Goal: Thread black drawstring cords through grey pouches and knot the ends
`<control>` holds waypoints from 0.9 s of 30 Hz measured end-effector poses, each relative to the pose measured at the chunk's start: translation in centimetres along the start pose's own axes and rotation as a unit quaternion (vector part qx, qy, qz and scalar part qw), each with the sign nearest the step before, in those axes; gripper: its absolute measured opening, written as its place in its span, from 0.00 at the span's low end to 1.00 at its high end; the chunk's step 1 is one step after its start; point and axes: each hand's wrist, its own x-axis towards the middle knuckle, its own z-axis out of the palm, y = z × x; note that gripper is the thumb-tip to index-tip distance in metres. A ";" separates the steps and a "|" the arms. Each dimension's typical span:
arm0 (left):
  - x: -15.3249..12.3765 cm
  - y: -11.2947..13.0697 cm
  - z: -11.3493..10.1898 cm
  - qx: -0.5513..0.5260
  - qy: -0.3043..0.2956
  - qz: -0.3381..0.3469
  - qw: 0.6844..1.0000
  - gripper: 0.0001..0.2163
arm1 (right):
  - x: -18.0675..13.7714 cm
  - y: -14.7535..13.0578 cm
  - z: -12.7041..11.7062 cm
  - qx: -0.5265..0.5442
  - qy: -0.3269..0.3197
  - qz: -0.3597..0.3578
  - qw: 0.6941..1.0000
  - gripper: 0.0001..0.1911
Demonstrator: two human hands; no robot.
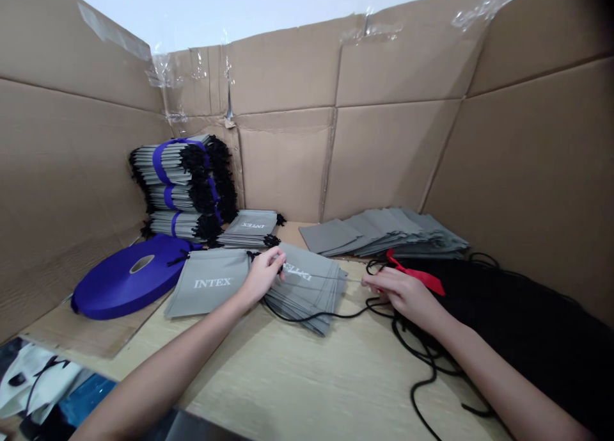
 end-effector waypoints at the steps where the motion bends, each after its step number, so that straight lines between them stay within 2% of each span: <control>1: 0.0 0.0 0.1 0.000 0.001 0.000 1.000 0.11 | 0.0 0.0 -0.1 0.004 -0.010 0.006 1.000 0.24; 7: -0.1 -0.3 0.7 -0.030 -0.009 -0.024 0.999 0.11 | 0.2 -0.9 -0.1 0.017 -0.067 0.036 0.997 0.22; 12: -0.5 0.3 2.1 -0.111 -0.045 -0.094 0.988 0.13 | 0.3 -1.5 -0.7 -0.021 -0.101 0.056 0.993 0.15; 15: -1.4 1.1 3.2 -0.176 -0.063 -0.133 0.973 0.13 | 0.2 -1.3 -1.4 -0.086 -0.104 0.088 0.987 0.18; 17: -2.0 1.5 3.8 -0.218 -0.067 -0.155 0.961 0.13 | 0.2 -1.7 -1.6 -0.144 -0.070 0.098 0.982 0.22; 20: -2.6 1.8 4.8 -0.273 -0.065 -0.185 0.942 0.12 | 0.6 -4.6 -1.2 -0.250 0.003 0.082 0.965 0.32; 21: -2.6 1.8 5.2 -0.289 -0.064 -0.193 0.936 0.12 | 0.8 -6.0 -1.0 -0.258 0.005 0.060 0.964 0.34; 23: -2.7 2.0 6.0 -0.317 -0.063 -0.204 0.924 0.12 | 1.3 -9.1 -0.6 -0.178 -0.017 -0.028 0.984 0.32; 25: -2.8 2.3 6.8 -0.340 -0.069 -0.213 0.914 0.12 | 1.7 -11.6 -0.4 -0.100 -0.034 -0.059 0.993 0.28; 27: -3.1 2.5 7.4 -0.355 -0.083 -0.223 0.904 0.12 | 1.8 -13.0 -0.3 -0.062 -0.009 -0.063 0.996 0.25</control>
